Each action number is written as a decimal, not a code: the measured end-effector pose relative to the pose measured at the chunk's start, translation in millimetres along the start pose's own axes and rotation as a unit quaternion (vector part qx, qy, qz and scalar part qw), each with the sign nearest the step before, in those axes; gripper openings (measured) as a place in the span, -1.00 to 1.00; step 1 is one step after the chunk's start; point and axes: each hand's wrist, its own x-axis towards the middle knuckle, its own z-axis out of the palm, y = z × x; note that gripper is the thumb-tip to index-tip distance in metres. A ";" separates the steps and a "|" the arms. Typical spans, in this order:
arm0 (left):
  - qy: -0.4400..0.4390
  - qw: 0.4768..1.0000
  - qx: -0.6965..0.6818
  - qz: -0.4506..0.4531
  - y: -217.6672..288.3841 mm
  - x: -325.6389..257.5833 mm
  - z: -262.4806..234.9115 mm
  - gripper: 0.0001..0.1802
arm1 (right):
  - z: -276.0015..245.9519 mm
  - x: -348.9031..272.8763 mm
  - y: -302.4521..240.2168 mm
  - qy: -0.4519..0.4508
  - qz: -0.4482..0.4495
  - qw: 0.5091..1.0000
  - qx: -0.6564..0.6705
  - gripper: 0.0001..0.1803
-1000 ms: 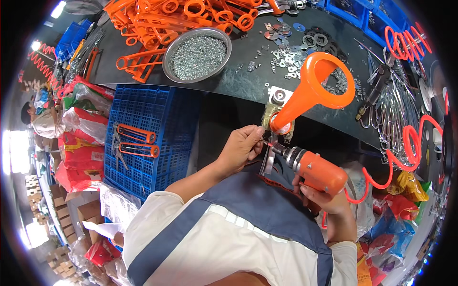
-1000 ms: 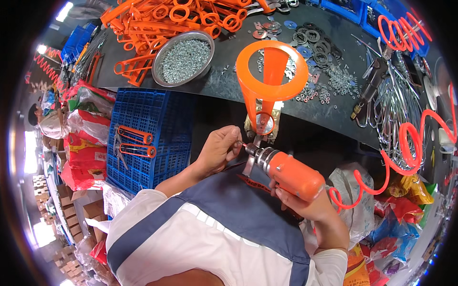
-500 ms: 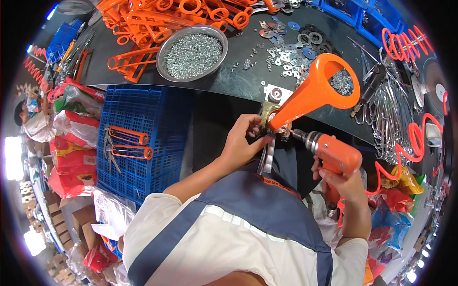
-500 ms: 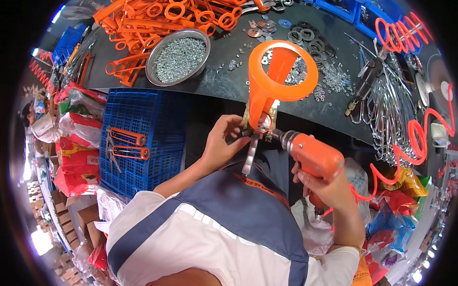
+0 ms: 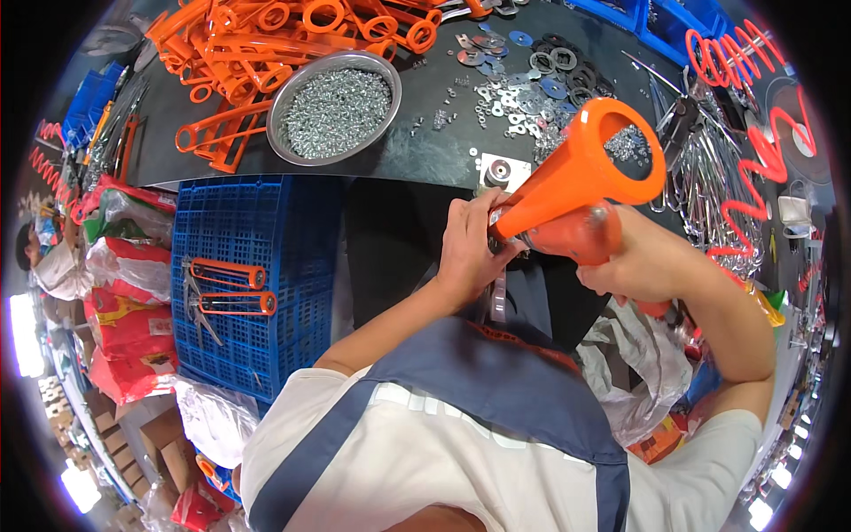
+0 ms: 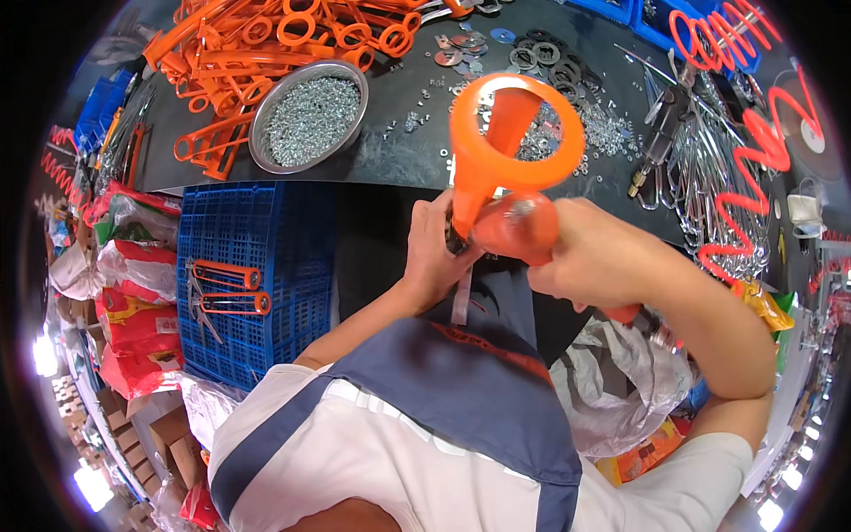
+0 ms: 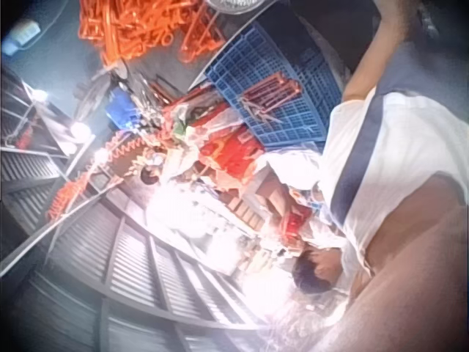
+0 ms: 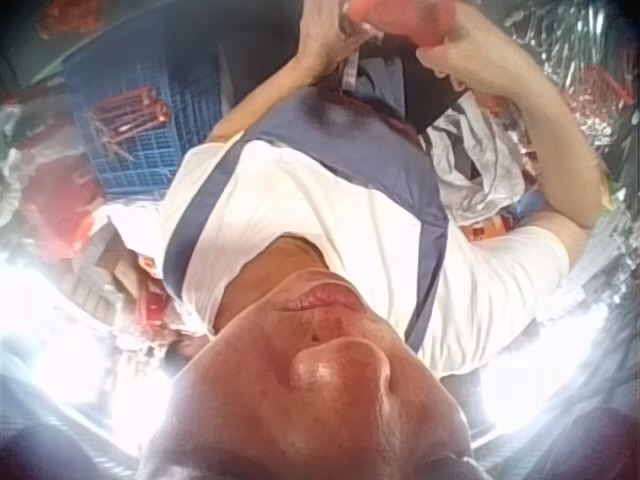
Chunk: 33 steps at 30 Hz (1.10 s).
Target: The person assembles orange plastic parts and metal brackets using screws and washers, driving the fasteners with a power screwdriver and a pneumatic tool at a workbench.
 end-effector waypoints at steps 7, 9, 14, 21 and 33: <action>-0.012 1.000 -0.006 -0.029 -2.6 -1.2 0.7 -0.09 | -0.2 -8.4 18.9 0.032 -0.025 0.999 -0.010 -0.72; -0.012 1.000 0.010 -0.003 -1.4 1.5 -4.6 -0.10 | 2.9 -27.7 37.3 0.062 -0.069 0.995 0.041 -0.71; -0.025 0.997 -0.047 0.064 9.7 16.1 -24.3 -0.08 | -24.5 -62.6 141.9 0.334 -0.111 0.915 -0.194 -0.72; -0.121 0.928 -0.344 0.071 0.1 49.5 -7.1 -0.33 | -73.6 20.2 241.7 0.480 0.060 0.776 -0.405 -0.83; 0.058 0.653 -0.751 0.075 10.4 70.9 -166.6 -0.29 | 115.9 47.3 166.6 0.187 -0.380 0.906 0.001 -0.76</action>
